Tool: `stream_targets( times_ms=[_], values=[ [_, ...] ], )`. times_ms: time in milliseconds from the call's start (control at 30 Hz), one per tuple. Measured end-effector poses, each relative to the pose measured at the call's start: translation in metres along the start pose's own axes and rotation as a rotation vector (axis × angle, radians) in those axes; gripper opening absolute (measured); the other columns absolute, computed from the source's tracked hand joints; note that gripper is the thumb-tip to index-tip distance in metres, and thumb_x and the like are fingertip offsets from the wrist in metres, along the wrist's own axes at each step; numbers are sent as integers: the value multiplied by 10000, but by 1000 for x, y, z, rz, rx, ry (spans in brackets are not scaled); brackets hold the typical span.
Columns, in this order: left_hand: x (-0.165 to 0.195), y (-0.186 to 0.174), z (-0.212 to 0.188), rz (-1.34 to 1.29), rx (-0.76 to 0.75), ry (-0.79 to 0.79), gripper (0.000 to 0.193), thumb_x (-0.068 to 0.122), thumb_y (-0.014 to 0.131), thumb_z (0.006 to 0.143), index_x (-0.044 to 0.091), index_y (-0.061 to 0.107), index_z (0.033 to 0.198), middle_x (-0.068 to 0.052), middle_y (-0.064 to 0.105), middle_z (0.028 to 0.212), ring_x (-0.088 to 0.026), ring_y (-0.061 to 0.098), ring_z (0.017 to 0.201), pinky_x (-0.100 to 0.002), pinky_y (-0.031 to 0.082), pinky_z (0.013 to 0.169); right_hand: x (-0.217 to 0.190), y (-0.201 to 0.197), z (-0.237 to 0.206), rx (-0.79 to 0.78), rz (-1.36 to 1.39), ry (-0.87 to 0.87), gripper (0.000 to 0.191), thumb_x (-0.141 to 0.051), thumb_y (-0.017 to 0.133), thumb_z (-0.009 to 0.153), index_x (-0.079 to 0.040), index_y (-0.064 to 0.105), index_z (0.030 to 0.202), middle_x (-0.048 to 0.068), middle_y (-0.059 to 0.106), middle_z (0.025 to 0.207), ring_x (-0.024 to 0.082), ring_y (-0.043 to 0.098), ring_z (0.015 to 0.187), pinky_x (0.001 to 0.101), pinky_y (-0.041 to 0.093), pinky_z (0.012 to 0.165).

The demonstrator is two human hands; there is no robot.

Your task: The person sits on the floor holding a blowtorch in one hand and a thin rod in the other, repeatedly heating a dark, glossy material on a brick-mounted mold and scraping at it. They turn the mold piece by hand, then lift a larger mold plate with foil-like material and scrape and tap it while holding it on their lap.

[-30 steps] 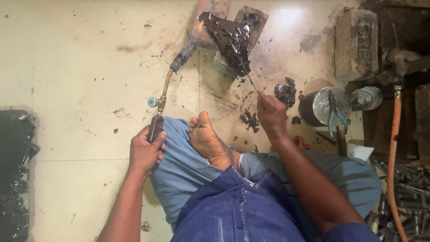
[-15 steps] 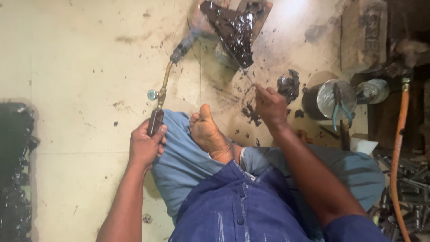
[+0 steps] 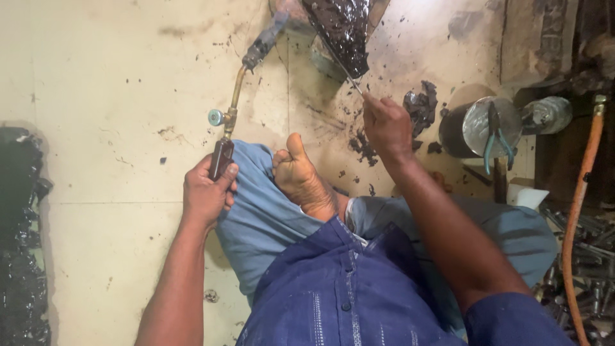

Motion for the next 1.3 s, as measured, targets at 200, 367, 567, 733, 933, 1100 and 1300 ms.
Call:
stream_targets(
  times_ms=[200,367,567,733,933,1100,1300],
  values=[
    [1,0,1,43,26,-27,153,233,731,935,98,679,985,8,604,633,-62,492,424,-245,379,361,4,-12,9,38,0,-30,194,-102,694,988,-70,779,1160,154,637,766,334,649,676,434,524,632],
    [2,3,0,-3,21,-55,156,236,729,933,109,688,1015,9,590,622,-62,483,417,-244,370,356,2,-10,17,31,29,-48,186,-125,686,1000,-74,771,1157,147,656,790,326,658,662,431,528,608],
    [-2,4,3,-10,27,-44,166,230,726,924,114,697,1039,3,598,627,-70,486,414,-245,372,353,2,4,42,-8,-37,-40,198,-136,696,988,-87,784,1158,151,670,786,337,664,660,444,538,608],
    [-8,2,6,-67,16,-32,179,230,730,933,80,684,1019,-4,607,644,-71,499,425,-242,385,356,14,2,44,-30,-17,-3,191,-136,672,1020,-102,778,1175,147,692,827,326,686,689,435,551,629],
    [-8,2,11,-97,8,-50,190,244,727,925,92,681,1031,-6,601,633,-78,499,416,-247,377,351,11,2,38,-14,-88,-77,193,-134,697,988,-110,782,1160,133,690,821,321,682,687,428,550,623],
    [-8,3,8,-104,3,-53,198,256,723,909,154,696,1076,7,590,621,-67,483,413,-239,366,350,15,-10,34,-2,-65,-70,213,-111,682,988,-107,779,1178,122,651,780,314,657,647,428,539,605],
    [-9,2,11,-88,11,-54,192,245,735,914,105,687,1036,-1,597,627,-77,499,417,-251,379,351,14,1,38,15,-73,-103,197,-134,702,981,-113,782,1160,126,640,765,329,646,630,438,531,586]
  ],
)
Point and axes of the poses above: each hand's wrist, its own z-axis towards the middle knuckle, its own y-axis out of the palm, x = y × z, the point moved 8 cm from there along z, towards the middle knuckle
